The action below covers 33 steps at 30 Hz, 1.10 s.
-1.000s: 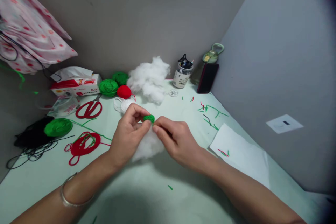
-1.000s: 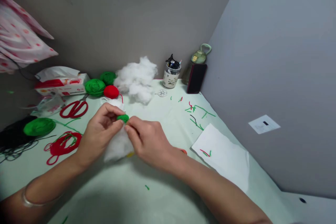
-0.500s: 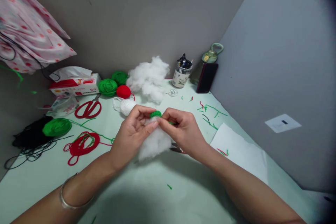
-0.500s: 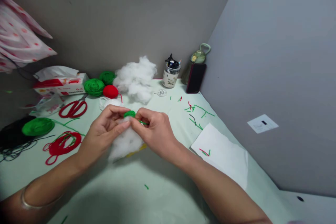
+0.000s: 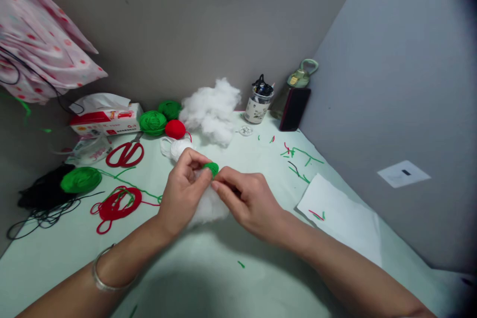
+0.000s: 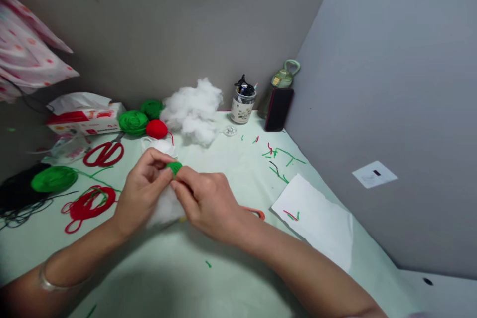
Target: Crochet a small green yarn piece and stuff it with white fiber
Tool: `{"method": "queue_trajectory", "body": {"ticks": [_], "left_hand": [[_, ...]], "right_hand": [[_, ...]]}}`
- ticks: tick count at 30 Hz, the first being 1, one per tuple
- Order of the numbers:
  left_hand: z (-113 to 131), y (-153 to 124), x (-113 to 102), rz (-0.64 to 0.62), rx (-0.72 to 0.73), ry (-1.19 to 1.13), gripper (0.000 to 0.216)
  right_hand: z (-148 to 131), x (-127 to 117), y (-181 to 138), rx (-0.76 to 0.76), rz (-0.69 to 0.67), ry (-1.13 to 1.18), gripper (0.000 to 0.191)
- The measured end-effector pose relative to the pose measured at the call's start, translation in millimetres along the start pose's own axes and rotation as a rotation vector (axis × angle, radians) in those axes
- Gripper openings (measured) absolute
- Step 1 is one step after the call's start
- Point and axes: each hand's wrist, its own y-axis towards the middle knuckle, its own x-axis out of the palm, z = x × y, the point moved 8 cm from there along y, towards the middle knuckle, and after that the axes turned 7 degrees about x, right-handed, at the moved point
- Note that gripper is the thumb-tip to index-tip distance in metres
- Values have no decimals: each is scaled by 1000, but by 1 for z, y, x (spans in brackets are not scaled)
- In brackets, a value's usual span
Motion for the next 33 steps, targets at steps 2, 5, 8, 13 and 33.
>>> {"method": "queue_trajectory", "body": {"ticks": [2, 5, 8, 13, 33], "left_hand": [[3, -1, -2, 33, 48, -77, 11], [11, -2, -5, 77, 109, -136, 16], [17, -5, -3, 59, 158, -135, 16], [18, -9, 0, 25, 181, -84, 18], [-6, -4, 5, -29, -152, -83, 15]], "right_hand": [[-3, -8, 3, -33, 34, -22, 22], [-15, -31, 3, -147, 186, -77, 16], [-31, -46, -6, -256, 266, 33, 18], [-20, -35, -5, -21, 24, 510, 15], [11, -8, 6, 150, 46, -58, 30]]}}
